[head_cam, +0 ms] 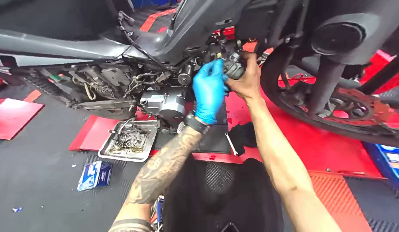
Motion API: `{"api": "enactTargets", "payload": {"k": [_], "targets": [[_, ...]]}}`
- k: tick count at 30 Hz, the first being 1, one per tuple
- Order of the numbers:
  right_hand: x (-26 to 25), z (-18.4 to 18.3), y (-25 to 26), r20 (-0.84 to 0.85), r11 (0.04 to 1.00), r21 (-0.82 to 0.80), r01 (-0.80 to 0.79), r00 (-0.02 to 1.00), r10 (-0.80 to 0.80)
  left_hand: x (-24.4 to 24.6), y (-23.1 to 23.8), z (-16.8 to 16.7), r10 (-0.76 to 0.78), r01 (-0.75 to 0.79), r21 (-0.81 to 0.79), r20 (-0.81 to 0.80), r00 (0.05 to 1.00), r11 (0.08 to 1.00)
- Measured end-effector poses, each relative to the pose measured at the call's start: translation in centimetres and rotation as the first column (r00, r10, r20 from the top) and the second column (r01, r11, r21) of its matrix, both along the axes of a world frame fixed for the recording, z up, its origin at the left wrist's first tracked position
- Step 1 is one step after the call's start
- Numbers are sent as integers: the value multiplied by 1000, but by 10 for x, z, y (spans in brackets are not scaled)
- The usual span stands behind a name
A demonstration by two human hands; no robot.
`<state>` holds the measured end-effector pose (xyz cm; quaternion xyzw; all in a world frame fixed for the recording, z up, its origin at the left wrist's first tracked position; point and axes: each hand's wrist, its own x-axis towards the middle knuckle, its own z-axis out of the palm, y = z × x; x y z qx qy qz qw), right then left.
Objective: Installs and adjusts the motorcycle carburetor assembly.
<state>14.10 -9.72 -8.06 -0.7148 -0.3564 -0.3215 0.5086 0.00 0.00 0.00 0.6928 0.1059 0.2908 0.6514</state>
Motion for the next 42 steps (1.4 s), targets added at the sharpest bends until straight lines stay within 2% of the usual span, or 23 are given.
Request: {"api": "enactTargets", "payload": {"k": [2,5,7,12,15,18,23,27,30,31,34,37,42], "targets": [[0,2,-6,-38,1000,-21,-21,999,20,16,19,4,72,-58,193,-63,995,980],[-5,1,-11,-112,998,20,-58,992,60,42,28,9,160,-91,481,-103,982,872],[-8,0,-13,-162,994,51,-96,981,103,57,25,12,180,-73,554,-141,973,829],[-3,-6,-12,-191,979,124,-159,965,181,76,14,20,73,-10,326,-183,980,945],[-5,-5,-13,-208,976,113,-186,956,207,76,13,26,-55,124,216,-302,952,969],[-5,-1,-16,-225,980,100,-172,956,190,84,13,26,-83,123,123,-291,953,985],[-1,-3,-20,-215,978,46,-206,954,211,83,8,19,23,20,178,-234,972,984],[2,-4,-28,-179,981,-14,-195,965,189,100,1,-3,235,-211,322,-36,971,923],[0,-4,-33,-207,989,-20,-149,968,141,96,1,-6,323,-315,328,32,946,890],[-1,-4,-35,-212,992,-8,-125,970,121,91,3,-4,300,-294,301,26,954,907],[-5,-4,-38,-178,997,56,-58,982,67,69,11,8,110,-106,141,-25,994,984],[-20,-1,-31,-146,994,105,-11,989,26,53,26,16,-77,77,-2,-94,993,997],[-53,0,-20,-165,986,126,111,982,-90,46,41,19,-198,200,4,-126,972,980]]}}
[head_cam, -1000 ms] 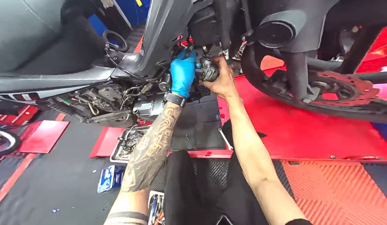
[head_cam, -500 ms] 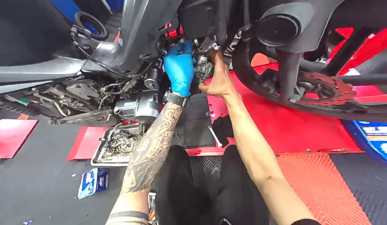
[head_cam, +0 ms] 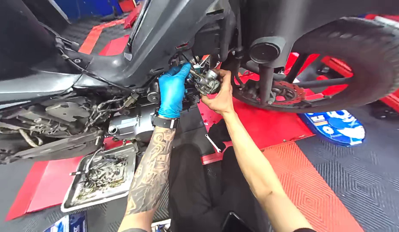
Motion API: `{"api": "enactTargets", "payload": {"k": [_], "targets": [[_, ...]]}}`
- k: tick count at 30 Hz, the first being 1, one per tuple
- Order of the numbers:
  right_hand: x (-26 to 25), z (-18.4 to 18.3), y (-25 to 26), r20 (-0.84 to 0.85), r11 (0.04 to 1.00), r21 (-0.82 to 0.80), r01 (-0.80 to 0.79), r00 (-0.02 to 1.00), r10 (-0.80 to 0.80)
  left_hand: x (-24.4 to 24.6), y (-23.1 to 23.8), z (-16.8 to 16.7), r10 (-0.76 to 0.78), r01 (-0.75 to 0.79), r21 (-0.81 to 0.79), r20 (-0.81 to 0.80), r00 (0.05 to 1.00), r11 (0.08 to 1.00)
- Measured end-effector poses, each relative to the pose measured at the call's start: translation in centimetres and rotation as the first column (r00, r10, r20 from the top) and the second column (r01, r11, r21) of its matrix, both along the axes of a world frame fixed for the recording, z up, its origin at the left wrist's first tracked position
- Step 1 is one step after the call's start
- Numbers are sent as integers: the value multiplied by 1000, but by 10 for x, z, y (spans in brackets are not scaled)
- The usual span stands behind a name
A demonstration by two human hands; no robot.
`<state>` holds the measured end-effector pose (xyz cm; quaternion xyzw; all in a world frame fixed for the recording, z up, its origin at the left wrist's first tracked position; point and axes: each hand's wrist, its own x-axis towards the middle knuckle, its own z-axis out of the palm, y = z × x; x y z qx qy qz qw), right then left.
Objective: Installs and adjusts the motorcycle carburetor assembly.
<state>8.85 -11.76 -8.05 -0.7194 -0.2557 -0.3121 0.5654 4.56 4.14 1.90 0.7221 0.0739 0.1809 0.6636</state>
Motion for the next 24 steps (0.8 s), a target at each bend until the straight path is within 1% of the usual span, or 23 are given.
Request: {"api": "enactTargets", "payload": {"k": [2,6,9,11,14,18,20,22,24], "targets": [[-7,-2,3,-31,1000,-14,12,999,-13,-1,6,-1,-25,25,25,15,1000,999],[-4,-10,10,-13,999,-17,51,999,-51,2,12,-7,-47,44,44,69,997,998],[-7,-10,13,-8,992,-37,124,992,-124,5,15,-12,-40,26,136,98,994,990],[-8,-6,16,38,988,-33,153,988,-152,8,17,-13,-28,6,185,117,993,983],[-15,0,18,63,985,-40,170,984,-168,8,17,-15,-9,-12,191,112,994,981],[-27,14,15,57,976,-119,185,982,-179,-6,12,-15,-65,45,171,108,992,984],[-23,18,18,69,973,-106,205,978,-198,-13,14,-15,-84,66,167,106,991,984],[-21,15,23,85,975,-66,212,975,-206,-22,18,-20,-89,74,174,80,993,982],[-15,11,28,113,974,-16,226,968,-223,-24,18,-18,-73,57,192,77,994,980]]}}
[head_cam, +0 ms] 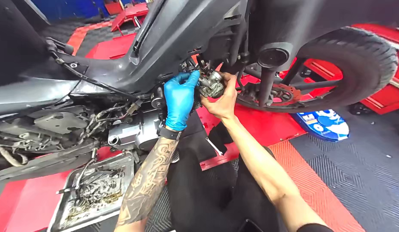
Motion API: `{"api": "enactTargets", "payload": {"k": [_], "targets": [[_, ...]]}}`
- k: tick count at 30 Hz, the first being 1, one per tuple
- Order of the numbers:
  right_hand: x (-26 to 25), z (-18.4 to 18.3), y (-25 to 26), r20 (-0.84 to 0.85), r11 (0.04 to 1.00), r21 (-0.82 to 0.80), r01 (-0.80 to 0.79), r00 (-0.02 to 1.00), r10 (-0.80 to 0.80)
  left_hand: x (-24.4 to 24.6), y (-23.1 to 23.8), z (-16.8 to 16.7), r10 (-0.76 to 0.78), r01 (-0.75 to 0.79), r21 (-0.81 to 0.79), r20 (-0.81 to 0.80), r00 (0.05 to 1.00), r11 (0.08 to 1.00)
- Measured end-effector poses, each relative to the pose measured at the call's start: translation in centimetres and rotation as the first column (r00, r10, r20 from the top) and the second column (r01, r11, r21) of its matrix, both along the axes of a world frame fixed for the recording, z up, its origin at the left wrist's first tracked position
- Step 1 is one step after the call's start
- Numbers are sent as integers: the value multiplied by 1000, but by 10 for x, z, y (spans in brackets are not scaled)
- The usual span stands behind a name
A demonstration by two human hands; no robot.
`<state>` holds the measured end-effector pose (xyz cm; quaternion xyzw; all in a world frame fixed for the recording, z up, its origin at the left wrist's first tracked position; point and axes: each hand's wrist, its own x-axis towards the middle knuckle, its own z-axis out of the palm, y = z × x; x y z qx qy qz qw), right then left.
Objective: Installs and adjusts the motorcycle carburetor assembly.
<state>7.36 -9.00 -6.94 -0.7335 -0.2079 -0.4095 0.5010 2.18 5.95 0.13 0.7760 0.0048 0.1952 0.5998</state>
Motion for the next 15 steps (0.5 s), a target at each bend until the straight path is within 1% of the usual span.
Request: {"api": "enactTargets", "payload": {"k": [3,7,11,15], "targets": [[9,-7,5,78,1000,26,-17,997,15,4,-1,-1,45,-46,15,23,999,999],[14,-10,13,98,998,37,-55,994,51,1,-4,-5,97,-98,23,28,995,995],[22,-13,16,165,998,53,-21,986,12,6,-8,-4,147,-151,56,57,987,987],[36,-24,14,286,996,85,-9,958,-16,15,-15,-4,170,-180,113,94,981,977]]}}
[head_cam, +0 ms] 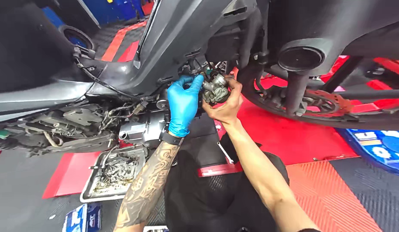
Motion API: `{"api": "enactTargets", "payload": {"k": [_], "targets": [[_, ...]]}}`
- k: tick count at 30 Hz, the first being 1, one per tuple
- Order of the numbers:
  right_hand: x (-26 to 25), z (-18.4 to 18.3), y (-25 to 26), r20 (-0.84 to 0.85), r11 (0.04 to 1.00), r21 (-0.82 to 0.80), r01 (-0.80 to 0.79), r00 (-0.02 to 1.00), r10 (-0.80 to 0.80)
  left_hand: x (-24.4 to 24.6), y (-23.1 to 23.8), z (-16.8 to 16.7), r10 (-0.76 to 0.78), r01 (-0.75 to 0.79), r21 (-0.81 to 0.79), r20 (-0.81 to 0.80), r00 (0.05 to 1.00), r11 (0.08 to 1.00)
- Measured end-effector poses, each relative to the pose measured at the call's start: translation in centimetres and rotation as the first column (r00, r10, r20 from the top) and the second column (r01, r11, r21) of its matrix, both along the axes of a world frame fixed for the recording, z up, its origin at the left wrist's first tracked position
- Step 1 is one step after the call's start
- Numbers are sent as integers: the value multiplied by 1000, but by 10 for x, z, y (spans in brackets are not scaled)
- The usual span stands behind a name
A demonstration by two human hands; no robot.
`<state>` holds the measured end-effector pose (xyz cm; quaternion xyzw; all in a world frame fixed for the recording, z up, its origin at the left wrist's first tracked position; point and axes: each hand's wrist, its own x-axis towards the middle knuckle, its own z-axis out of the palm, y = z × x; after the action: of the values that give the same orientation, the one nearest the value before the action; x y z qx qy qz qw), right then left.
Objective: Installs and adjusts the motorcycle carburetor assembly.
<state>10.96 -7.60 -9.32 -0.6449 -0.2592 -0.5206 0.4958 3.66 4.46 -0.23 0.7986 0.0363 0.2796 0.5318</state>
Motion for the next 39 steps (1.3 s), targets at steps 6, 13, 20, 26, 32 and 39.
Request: {"api": "enactTargets", "payload": {"k": [6,13,20,26,32,39], "targets": [[5,0,-5,-16,1000,9,-7,1000,7,11,-6,-9,14,-14,-3,67,998,1000],[2,2,-5,-3,997,57,-58,998,58,13,-8,-6,-91,94,-92,33,995,991],[-9,16,-3,-87,995,76,-61,994,68,16,-2,-6,-200,190,-318,2,980,929],[-12,13,3,-110,993,91,-73,990,83,9,0,-6,-115,108,-290,-8,993,951],[-11,16,-2,-70,996,65,-59,996,63,12,0,-6,-178,178,-299,28,984,937],[-11,16,-4,-76,995,56,-82,993,86,11,0,-5,-150,158,-183,56,987,970]]}}
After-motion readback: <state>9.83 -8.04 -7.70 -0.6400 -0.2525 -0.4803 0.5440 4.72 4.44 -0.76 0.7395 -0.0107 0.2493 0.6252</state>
